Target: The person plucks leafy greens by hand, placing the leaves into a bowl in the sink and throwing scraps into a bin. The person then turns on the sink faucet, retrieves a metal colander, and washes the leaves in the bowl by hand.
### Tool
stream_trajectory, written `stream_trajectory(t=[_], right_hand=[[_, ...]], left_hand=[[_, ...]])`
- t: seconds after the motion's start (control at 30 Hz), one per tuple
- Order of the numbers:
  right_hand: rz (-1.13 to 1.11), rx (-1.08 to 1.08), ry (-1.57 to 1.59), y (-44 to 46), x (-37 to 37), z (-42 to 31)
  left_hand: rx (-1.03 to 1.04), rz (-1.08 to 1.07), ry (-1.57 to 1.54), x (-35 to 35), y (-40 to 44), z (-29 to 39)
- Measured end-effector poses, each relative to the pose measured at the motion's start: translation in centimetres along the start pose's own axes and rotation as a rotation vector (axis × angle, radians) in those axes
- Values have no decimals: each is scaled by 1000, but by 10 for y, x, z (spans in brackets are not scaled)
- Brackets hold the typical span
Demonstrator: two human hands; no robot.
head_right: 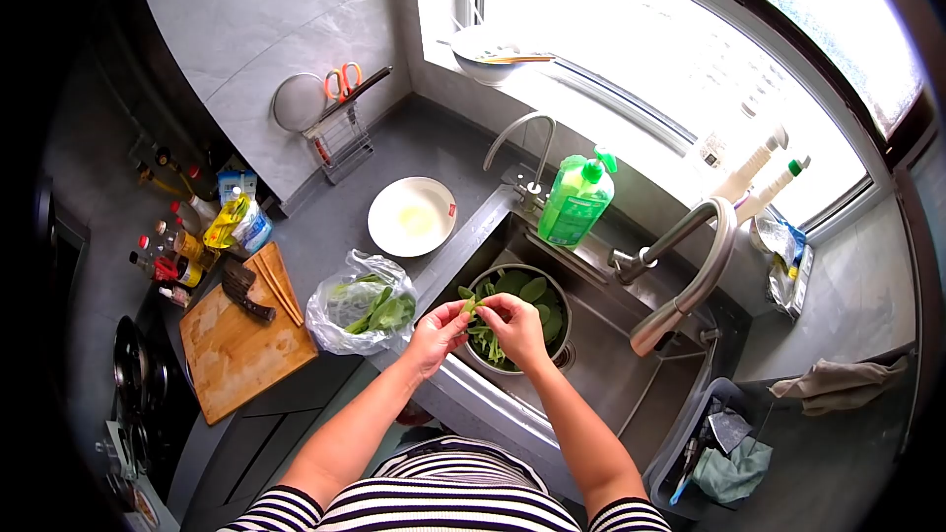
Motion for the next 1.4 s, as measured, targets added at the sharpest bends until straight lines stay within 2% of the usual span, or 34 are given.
stream_trajectory(t=[0.17,0.27,0.37,0.47,0.57,0.67,0.77,0.9,1.07,1.13,1.17,1.27,1.4], right_hand=[[-78,8,66,3,9,3],[-82,100,147,2,11,4],[-43,286,466,-4,15,16],[-27,393,566,-9,16,27],[-31,395,547,-10,14,31],[-23,273,371,-5,10,20],[71,-85,58,-5,7,-11],[101,-288,-239,-11,6,-56],[54,-514,-335,-19,9,-75],[8,-569,-340,-24,13,-89],[30,-583,-330,-24,11,-90],[131,-379,-355,-14,-16,-63],[11,-293,-747,-8,-27,-21]], left_hand=[[114,32,96,-8,2,6],[122,8,84,-6,1,8],[92,0,26,-3,-1,10],[69,-22,17,-3,-2,9],[23,-92,-26,-3,0,2],[-1,-92,-100,-2,-1,0],[4,-65,-227,-4,7,-6],[-17,-35,-284,-3,12,-10],[-41,4,-362,-5,18,-21],[-43,81,-460,-31,31,-27],[-58,91,-466,-40,35,-29],[-80,9,-426,-29,21,-14],[-89,-53,-381,-18,16,-11]])
Point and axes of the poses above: each hand's wrist, its own y-axis towards the middle knuckle, its own x-axis out of the palm, z = x × y, the point moved 9 cm from there along y, towards the middle knuckle, and after that the axes turned 9 degrees about -x, right-handed, at the moved point
